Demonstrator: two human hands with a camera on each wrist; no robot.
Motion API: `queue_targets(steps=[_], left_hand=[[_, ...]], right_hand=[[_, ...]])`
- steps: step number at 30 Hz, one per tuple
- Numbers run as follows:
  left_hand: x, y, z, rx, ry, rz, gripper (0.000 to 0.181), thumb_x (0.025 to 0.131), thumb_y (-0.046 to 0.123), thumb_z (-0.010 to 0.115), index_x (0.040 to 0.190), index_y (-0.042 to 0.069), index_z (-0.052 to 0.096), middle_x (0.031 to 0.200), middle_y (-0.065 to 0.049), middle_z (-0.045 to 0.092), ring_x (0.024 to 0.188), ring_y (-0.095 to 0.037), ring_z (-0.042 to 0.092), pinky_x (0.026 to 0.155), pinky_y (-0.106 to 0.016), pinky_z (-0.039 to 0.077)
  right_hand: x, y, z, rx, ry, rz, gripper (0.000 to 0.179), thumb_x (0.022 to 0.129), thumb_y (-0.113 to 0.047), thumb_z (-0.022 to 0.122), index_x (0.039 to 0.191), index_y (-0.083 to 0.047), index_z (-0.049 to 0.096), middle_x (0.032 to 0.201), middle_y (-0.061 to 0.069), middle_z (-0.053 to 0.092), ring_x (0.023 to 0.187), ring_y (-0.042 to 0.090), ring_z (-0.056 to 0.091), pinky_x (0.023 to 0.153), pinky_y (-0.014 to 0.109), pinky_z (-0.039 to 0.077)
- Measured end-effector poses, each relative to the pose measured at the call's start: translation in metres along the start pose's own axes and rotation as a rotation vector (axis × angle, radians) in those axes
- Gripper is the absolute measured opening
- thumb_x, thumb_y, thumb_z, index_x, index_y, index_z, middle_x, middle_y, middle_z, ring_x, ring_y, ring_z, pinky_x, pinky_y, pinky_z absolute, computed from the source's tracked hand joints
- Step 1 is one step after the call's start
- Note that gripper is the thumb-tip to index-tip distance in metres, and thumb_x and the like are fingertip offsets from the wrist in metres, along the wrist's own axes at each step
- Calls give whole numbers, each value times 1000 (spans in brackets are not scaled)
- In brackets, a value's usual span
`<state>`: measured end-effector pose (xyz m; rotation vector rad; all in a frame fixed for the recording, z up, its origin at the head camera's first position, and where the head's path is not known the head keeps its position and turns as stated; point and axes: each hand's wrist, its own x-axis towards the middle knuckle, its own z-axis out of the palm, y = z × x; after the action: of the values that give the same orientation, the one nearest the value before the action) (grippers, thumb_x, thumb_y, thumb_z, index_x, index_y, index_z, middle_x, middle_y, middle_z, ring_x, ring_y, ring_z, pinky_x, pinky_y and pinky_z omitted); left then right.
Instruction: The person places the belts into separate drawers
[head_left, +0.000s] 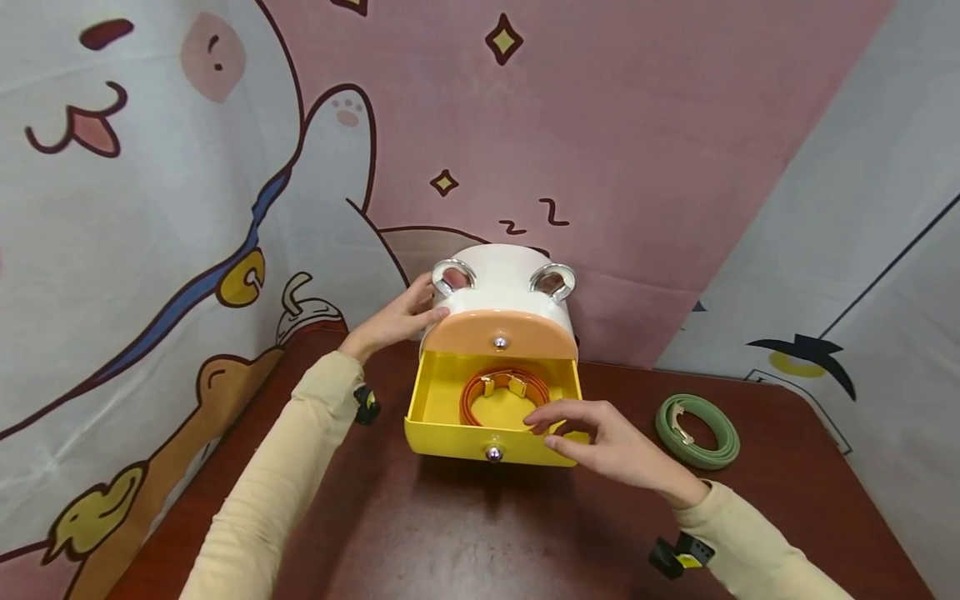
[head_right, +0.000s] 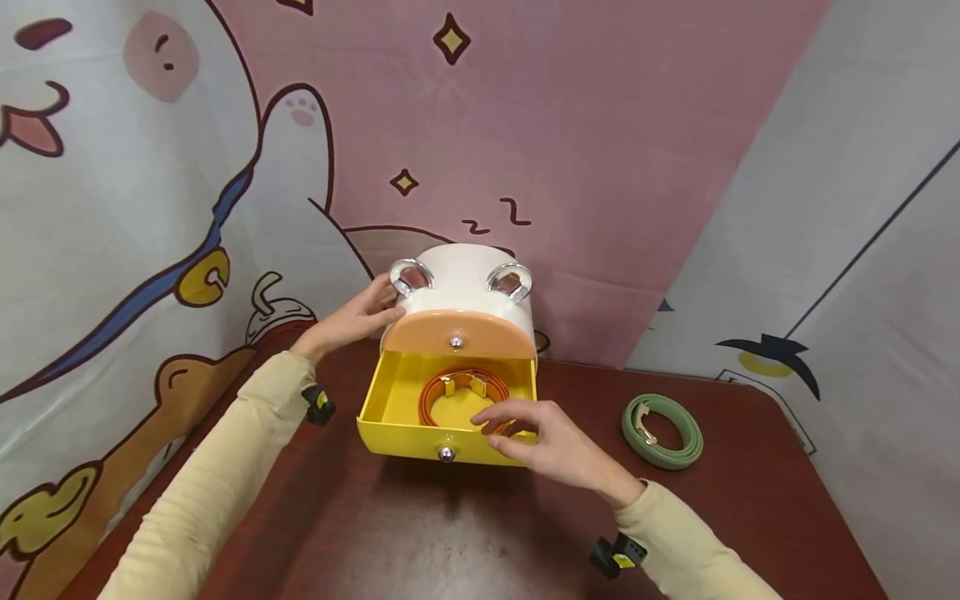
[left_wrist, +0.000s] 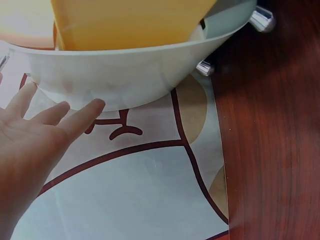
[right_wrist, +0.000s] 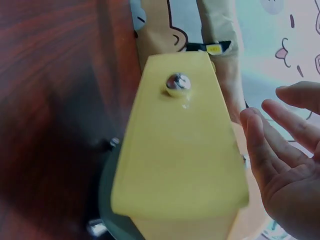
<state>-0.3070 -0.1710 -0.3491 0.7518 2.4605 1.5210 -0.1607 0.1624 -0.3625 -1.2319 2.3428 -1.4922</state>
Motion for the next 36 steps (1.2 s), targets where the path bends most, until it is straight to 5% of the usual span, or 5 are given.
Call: queue_targets(steps=[5, 12, 19, 36], left_hand=[[3, 1, -2, -6, 17, 71, 69, 98, 20, 59, 153, 25, 18, 157, -11, 22, 144, -25, 16, 110, -57, 19], [7, 5, -2, 19, 29, 78, 79, 96, 21, 63, 155, 29, 12, 159, -3, 18, 144, -21, 16, 111, -55, 19], [11, 6, 0, -70, 9, 154, 86, 94, 9, 64, 156, 21, 7, 155, -14, 25, 141, -32, 24, 110, -58, 17], [13, 11, 0, -89, -10, 114, 79, 94, 14, 65, 154, 20, 13, 144, -12, 45, 134, -27, 37, 108, -55, 26]], right_hand=[[-1, 2, 11, 18, -51, 20, 23, 94, -6, 62, 117, -3, 66, 109, 10, 69, 94, 28, 65, 79, 31, 53], [-2, 4, 24, 97, -80, 65, 26, 95, -6, 62, 121, -2, 64, 109, 10, 69, 96, 24, 66, 82, 33, 53], [-5, 9, 38, 174, -119, 118, 27, 95, -8, 62, 121, -1, 64, 109, 4, 69, 98, 19, 66, 79, 33, 54], [-7, 30, 59, 291, -129, 77, 26, 95, 0, 59, 120, 7, 61, 113, 17, 66, 96, 19, 67, 74, 42, 55]])
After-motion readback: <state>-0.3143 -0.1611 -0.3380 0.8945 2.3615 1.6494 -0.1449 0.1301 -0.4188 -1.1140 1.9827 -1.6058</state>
